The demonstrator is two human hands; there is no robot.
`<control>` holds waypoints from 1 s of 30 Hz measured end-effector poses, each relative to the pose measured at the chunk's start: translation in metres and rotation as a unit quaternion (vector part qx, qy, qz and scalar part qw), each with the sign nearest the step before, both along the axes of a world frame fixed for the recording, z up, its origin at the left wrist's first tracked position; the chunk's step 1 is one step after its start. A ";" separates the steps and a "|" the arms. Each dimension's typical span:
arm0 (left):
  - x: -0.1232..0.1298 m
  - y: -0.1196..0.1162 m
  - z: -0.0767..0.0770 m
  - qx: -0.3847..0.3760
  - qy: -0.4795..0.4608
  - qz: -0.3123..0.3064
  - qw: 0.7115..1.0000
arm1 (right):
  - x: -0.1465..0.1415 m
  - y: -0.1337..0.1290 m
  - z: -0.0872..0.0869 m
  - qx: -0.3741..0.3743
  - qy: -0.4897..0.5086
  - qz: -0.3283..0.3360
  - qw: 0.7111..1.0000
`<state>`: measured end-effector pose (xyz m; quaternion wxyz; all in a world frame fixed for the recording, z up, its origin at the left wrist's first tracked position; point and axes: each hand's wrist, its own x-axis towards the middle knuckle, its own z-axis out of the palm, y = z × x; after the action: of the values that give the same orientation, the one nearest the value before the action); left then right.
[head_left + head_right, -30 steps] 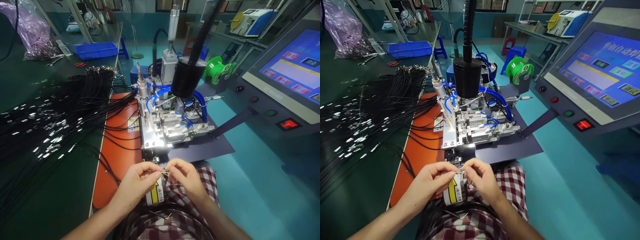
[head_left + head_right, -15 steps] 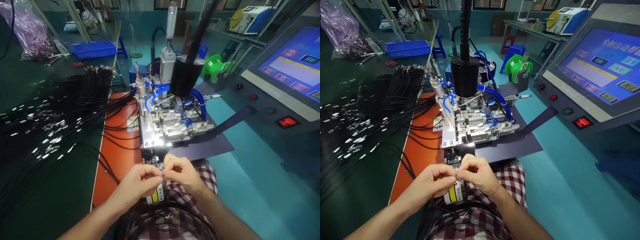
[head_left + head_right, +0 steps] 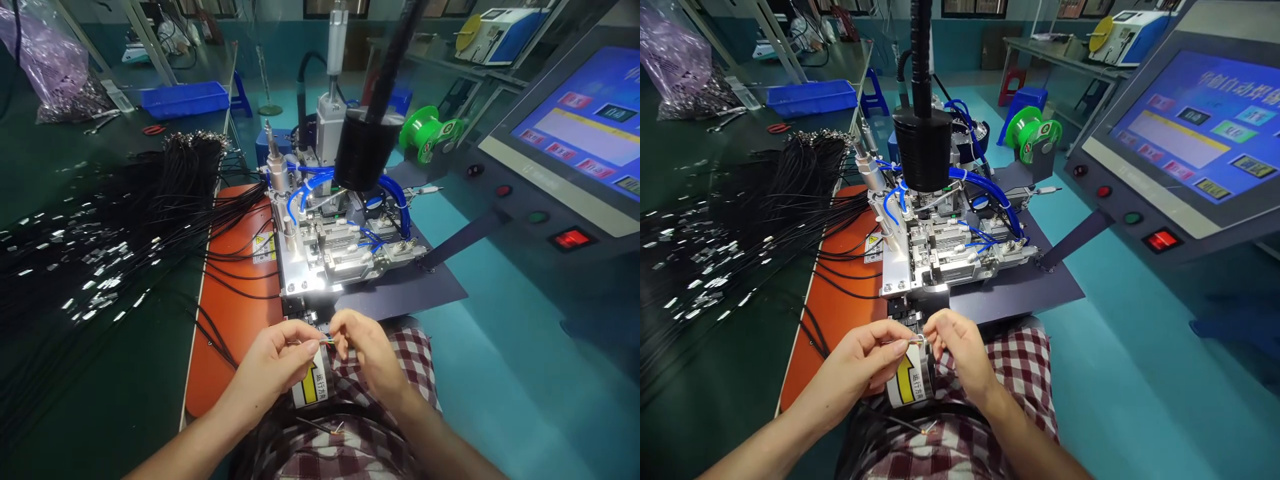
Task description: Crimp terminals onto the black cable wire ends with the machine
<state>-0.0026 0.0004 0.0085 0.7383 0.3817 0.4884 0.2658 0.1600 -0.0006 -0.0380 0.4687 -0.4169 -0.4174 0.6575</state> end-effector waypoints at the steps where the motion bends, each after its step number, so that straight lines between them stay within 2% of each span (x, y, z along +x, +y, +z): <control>1: 0.000 0.000 0.000 0.000 0.000 0.006 1.000 | 0.001 -0.003 0.001 0.011 -0.031 0.005 0.999; 4: 0.001 0.000 -0.001 0.009 0.001 0.014 1.000 | 0.002 -0.010 0.005 0.062 -0.120 0.000 0.991; 6: 0.001 -0.001 -0.003 0.015 0.006 0.019 1.000 | -0.002 -0.012 0.008 0.077 -0.142 -0.013 0.987; 12: 0.001 -0.002 -0.005 0.007 0.026 0.030 0.999 | -0.014 -0.017 0.007 0.011 -0.117 -0.009 0.993; 15: 0.001 -0.001 -0.004 -0.012 0.035 0.029 0.999 | -0.010 -0.016 0.008 0.013 -0.131 0.003 0.991; 18: 0.002 0.000 -0.004 -0.020 0.033 0.031 0.999 | 0.001 -0.011 0.011 0.064 -0.170 0.006 0.983; 21: 0.002 0.001 -0.005 -0.010 0.020 0.027 0.999 | 0.008 -0.006 0.014 0.131 -0.208 -0.020 0.969; 30: 0.004 0.000 -0.004 0.010 0.032 0.021 0.999 | 0.003 -0.008 0.021 0.253 -0.308 -0.038 0.916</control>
<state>0.0012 0.0003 0.0045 0.7127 0.3874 0.5169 0.2734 0.1634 -0.0083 -0.0168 0.4312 -0.4817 -0.6777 0.3503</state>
